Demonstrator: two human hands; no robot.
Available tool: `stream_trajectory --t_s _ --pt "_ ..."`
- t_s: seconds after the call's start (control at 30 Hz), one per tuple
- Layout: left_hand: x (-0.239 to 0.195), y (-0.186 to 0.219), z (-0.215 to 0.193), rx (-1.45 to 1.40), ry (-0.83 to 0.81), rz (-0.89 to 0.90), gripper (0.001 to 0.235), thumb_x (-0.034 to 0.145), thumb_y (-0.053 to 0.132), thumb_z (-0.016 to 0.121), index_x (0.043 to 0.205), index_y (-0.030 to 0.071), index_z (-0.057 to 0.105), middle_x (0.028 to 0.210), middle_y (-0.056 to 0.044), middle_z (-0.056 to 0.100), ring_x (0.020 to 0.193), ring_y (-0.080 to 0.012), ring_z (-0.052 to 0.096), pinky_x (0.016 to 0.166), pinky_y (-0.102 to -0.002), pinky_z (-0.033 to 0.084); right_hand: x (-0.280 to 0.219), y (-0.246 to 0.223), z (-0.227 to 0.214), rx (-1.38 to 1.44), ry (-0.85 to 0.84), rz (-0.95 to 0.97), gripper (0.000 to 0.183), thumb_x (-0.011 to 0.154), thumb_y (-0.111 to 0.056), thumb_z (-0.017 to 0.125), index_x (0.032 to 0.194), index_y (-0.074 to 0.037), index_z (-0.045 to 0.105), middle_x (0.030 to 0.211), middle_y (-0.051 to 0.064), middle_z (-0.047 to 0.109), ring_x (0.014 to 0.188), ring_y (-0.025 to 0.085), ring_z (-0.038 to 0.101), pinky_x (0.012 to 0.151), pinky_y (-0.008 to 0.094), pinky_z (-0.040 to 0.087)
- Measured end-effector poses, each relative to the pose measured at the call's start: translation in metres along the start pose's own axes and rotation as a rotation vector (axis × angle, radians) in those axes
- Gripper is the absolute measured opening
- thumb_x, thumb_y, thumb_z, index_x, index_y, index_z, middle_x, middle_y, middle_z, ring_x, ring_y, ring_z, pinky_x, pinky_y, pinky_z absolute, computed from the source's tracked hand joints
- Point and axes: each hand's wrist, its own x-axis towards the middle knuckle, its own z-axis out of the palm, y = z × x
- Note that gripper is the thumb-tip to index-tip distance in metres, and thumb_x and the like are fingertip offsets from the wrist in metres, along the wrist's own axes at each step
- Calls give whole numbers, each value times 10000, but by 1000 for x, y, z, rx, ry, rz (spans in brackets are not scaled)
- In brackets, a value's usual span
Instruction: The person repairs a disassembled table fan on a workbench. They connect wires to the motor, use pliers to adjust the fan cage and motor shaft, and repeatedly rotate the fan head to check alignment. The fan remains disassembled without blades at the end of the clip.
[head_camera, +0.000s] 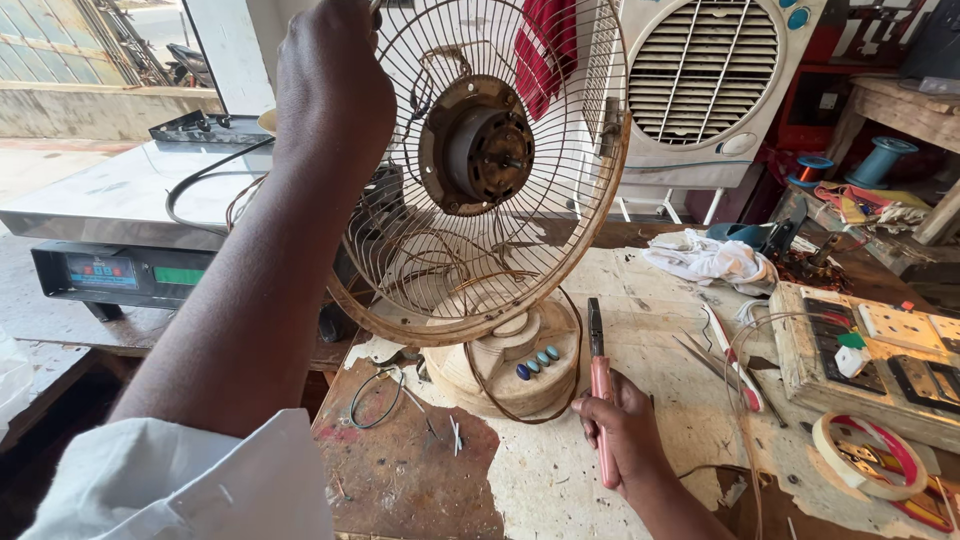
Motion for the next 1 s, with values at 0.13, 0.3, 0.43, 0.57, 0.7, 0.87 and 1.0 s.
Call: stream_trajectory --t_s 0.13,0.3,0.43,0.57,0.7,0.87,1.0 --pt "-3 3 -2 -30 82 61 226 857 -151 542 980 -19 679 847 -254 701 811 -411 695 701 -549 510 10 -32 2 185 -23 213 419 797 -49 644 1182 60 519 831 155 571 609 199 561 520 352 519" --pt "-66 23 -11 -80 145 -29 550 979 -36 613 1481 19 396 1352 -293 436 1269 -449 496 1055 -543 454 11 -70 -9 14 -102 86 674 795 0 689 1380 -151 390 1033 205 584 714 255 638 560 417 560" --pt "-139 66 -1 19 117 77 902 864 172 776 1572 29 236 1602 -308 108 1500 -520 127 1265 -648 165 11 -91 -16 -370 -78 -52 723 763 84 719 1349 -120 346 1145 166 664 683 292 593 555 495 475" --pt "-169 93 40 -308 -278 30 1089 771 238 836 1575 16 136 1632 -302 41 1509 -527 38 1220 -629 84 15 -124 -16 -894 -2 -429 255 772 -19 759 980 -14 610 975 149 620 769 205 646 733 399 554" --pt "-195 81 76 -115 -586 -76 1106 811 336 794 1603 77 67 1653 -309 -39 1527 -496 -19 1217 -562 7 9 -180 -16 -1203 4 -833 344 764 7 731 1097 19 647 1156 147 552 919 251 642 757 373 524" --pt "-254 65 120 17 -556 82 964 922 482 602 1573 -43 122 1653 -301 63 1554 -424 37 1213 -504 -70 -18 -223 -2 -1708 44 -892 826 644 -28 726 1461 -118 635 1297 156 481 1209 318 529 978 475 456" --pt "-275 54 142 107 -470 149 893 979 544 457 1572 -56 165 1644 -302 121 1533 -419 79 1223 -499 -55 -24 -232 22 -1929 104 -789 831 647 -103 742 1463 -154 592 1366 177 412 1289 360 414 986 584 331"
